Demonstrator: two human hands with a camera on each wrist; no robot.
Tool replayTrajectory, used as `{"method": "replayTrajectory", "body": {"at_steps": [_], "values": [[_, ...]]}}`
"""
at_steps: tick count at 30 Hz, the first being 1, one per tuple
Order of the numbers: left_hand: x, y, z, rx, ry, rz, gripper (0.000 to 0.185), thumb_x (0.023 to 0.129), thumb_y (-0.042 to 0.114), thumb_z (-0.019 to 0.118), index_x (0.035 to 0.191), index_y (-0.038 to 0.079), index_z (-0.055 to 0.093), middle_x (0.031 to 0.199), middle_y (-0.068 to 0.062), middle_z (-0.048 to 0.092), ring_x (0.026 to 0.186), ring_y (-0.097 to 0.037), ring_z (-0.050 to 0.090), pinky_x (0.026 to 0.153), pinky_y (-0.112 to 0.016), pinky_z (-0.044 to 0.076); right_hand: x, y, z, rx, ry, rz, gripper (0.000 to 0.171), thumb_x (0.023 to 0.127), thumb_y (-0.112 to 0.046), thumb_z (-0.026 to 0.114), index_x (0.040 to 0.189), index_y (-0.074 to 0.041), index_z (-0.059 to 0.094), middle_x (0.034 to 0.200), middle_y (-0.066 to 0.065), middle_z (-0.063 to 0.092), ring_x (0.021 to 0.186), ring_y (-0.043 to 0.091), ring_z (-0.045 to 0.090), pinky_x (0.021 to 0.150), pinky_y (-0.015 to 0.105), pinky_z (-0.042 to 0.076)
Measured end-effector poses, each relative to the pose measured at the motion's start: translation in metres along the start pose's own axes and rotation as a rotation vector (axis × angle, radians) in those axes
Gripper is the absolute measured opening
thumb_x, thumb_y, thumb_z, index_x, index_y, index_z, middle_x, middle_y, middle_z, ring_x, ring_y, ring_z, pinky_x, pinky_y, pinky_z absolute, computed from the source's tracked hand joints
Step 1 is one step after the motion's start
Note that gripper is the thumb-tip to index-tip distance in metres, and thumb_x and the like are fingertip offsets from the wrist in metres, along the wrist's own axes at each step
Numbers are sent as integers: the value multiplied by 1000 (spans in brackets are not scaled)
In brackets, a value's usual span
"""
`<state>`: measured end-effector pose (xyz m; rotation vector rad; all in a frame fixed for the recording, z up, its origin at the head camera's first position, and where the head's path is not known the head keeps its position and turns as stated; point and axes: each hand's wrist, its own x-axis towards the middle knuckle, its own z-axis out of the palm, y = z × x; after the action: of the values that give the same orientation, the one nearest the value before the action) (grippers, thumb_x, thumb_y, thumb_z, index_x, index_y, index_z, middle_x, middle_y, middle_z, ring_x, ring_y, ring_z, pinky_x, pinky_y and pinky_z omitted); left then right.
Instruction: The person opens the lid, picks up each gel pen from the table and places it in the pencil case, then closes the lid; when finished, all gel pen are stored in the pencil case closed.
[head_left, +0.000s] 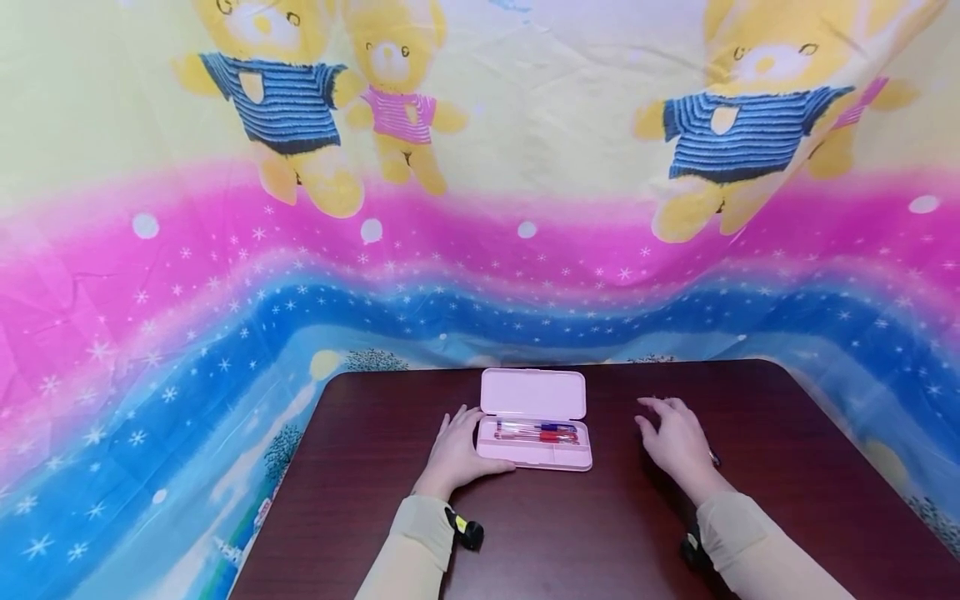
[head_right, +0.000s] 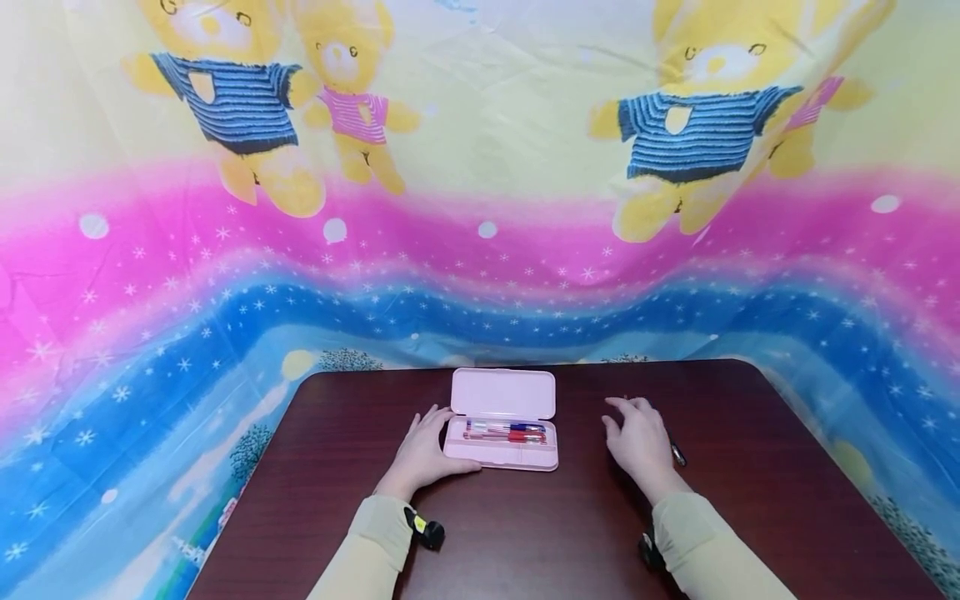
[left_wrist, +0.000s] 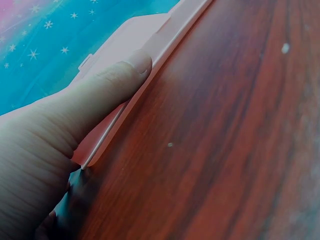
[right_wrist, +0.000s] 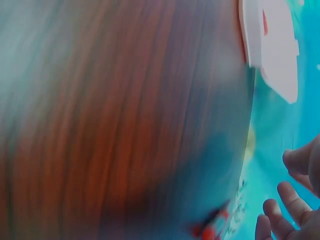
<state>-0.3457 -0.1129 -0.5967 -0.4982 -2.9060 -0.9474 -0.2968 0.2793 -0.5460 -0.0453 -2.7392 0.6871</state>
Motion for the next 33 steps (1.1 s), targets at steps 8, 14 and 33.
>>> {"method": "replayTrajectory", "body": {"at_steps": [8, 14, 33], "values": [[-1, 3, -2, -12, -5, -7, 116, 69, 76, 92, 160, 14, 55, 168, -8, 54, 168, -37, 35, 141, -63, 18, -7, 36, -26, -37, -11, 116, 48, 105, -21, 68, 147, 3, 63, 138, 40, 56, 115, 59, 56, 94, 72, 52], [-1, 3, -2, 1, -5, -9, 117, 68, 78, 92, 160, 15, 55, 168, -7, 55, 168, -36, 35, 141, -62, 18, -9, 56, -38, -75, -62, 190, 52, 105, -25, 66, 148, 3, 60, 140, 45, 52, 117, 63, 55, 92, 75, 52], [-2, 2, -2, -8, -6, -9, 115, 69, 76, 92, 160, 17, 55, 168, -5, 55, 168, -36, 35, 141, -63, 18, -9, 82, -43, -102, -206, 228, 56, 105, -25, 64, 146, 12, 57, 137, 43, 62, 116, 57, 59, 100, 72, 52]]}}
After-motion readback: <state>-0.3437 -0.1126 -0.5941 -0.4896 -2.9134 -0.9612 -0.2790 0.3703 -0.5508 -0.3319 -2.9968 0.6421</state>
